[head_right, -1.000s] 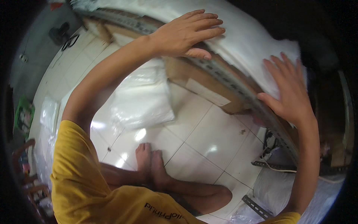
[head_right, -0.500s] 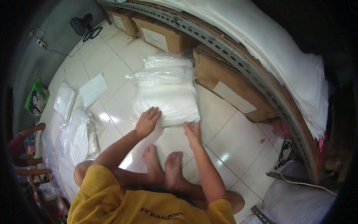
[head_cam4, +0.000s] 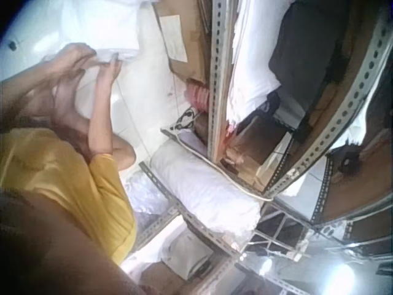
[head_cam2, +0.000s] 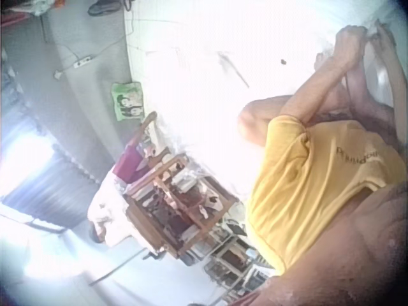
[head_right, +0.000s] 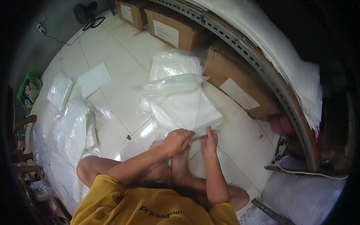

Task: The person sits on the floor and repeatedly picks up white fabric sheets from plastic packaging, folds them by hand, and places them onto a nearby metal shelf. The person handles the fabric one at a time, unfolding and refolding each piece before stacking it.

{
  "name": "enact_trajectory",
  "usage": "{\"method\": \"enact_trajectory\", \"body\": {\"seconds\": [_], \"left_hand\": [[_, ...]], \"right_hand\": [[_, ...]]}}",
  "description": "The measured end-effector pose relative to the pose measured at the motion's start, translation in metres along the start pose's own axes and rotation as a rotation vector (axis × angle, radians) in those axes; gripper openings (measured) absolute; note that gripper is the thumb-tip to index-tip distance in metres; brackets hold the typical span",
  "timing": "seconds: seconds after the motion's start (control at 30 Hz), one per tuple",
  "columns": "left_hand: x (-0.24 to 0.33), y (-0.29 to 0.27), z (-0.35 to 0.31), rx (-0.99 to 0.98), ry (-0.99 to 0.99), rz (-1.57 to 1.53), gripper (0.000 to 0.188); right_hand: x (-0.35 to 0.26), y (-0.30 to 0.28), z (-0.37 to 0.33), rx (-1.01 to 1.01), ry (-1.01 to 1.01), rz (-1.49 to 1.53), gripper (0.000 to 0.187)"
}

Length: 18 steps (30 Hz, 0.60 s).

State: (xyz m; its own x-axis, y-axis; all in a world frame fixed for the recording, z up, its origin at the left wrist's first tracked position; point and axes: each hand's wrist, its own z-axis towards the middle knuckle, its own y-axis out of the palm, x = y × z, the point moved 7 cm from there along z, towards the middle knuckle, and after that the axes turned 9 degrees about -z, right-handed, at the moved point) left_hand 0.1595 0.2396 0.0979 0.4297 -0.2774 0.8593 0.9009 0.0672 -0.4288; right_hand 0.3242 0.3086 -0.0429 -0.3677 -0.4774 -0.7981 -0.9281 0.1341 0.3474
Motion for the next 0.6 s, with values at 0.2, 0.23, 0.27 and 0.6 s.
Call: {"method": "enact_trajectory", "body": {"seconds": [0.2,0.23,0.27,0.6], "left_hand": [[0.026,0.005,-0.036,-0.004,0.116,0.159,0.028],[0.028,0.009,-0.042,-0.059,0.147,0.221,0.029],[0.029,0.02,-0.045,-0.109,0.186,0.31,0.03],[-0.03,0.063,-0.041,-0.268,0.024,0.481,0.025]], "right_hand": [[-0.005,-0.035,-0.038,0.158,-0.097,-0.069,0.012],[-0.003,-0.038,-0.039,0.136,-0.108,-0.092,0.012],[-0.002,-0.044,-0.041,0.114,-0.118,-0.117,0.013],[-0.006,-0.042,-0.064,0.034,-0.108,-0.151,0.017]]}}
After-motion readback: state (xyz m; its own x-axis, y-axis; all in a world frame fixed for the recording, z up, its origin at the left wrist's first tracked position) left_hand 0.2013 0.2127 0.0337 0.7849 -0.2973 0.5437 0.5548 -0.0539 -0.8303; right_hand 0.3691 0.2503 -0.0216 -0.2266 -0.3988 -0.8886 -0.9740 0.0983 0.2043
